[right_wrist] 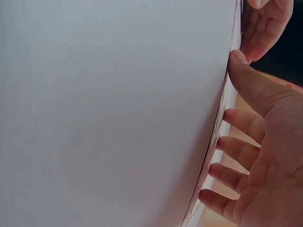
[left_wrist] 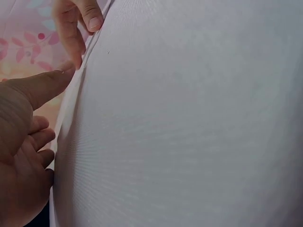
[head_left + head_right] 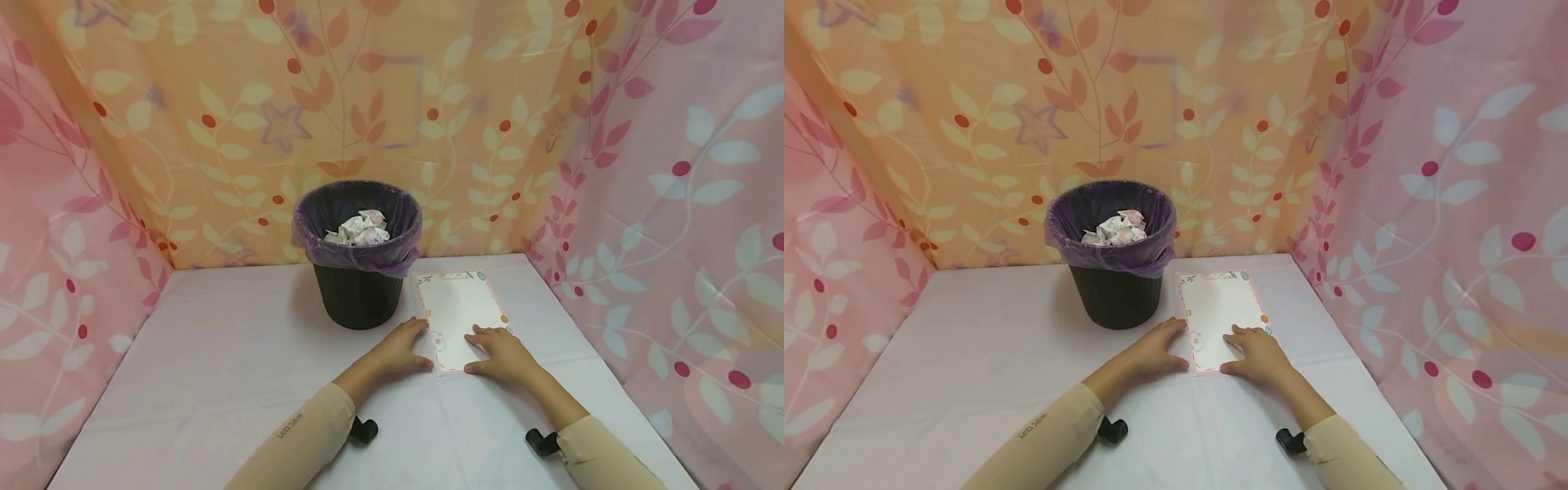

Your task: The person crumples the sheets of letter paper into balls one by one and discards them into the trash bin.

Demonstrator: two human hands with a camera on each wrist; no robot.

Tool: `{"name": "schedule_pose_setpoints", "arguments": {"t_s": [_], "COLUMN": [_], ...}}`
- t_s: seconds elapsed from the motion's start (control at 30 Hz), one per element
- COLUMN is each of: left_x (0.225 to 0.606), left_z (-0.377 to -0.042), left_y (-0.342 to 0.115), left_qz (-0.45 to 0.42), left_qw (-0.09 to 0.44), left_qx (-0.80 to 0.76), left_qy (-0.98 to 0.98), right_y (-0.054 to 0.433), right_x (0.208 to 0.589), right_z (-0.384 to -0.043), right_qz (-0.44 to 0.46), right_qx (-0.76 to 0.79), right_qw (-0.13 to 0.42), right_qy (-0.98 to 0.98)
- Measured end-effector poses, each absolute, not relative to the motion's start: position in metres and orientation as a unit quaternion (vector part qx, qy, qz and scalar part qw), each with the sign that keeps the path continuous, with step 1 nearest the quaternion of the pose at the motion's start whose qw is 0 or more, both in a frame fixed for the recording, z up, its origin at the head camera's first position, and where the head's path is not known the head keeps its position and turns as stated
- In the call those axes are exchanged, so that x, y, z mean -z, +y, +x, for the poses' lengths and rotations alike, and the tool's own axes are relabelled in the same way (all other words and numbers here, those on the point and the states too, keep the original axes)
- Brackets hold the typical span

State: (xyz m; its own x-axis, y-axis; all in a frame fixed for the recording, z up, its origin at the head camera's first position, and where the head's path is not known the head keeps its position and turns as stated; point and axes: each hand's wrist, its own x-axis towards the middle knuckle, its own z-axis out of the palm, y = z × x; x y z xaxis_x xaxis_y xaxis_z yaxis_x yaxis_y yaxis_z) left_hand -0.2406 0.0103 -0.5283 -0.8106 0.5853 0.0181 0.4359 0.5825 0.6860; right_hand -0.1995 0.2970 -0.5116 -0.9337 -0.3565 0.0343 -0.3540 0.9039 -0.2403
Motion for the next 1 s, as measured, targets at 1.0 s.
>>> {"name": "schedule_pose_setpoints", "arguments": {"t_s": [1.0], "left_x": [0.517], "left_z": [-0.228], "left_y": [-0.007], "left_qz": [0.326], "left_qw": [0.116], "left_qx": [-0.226], "left_qy": [0.911], "right_y": [0.326], "right_x": [0.476], "right_z": [-0.259], "right_qz": [-0.172], "right_qx": [0.333], "right_qw": [0.039], "right_qy": [0.926]}}
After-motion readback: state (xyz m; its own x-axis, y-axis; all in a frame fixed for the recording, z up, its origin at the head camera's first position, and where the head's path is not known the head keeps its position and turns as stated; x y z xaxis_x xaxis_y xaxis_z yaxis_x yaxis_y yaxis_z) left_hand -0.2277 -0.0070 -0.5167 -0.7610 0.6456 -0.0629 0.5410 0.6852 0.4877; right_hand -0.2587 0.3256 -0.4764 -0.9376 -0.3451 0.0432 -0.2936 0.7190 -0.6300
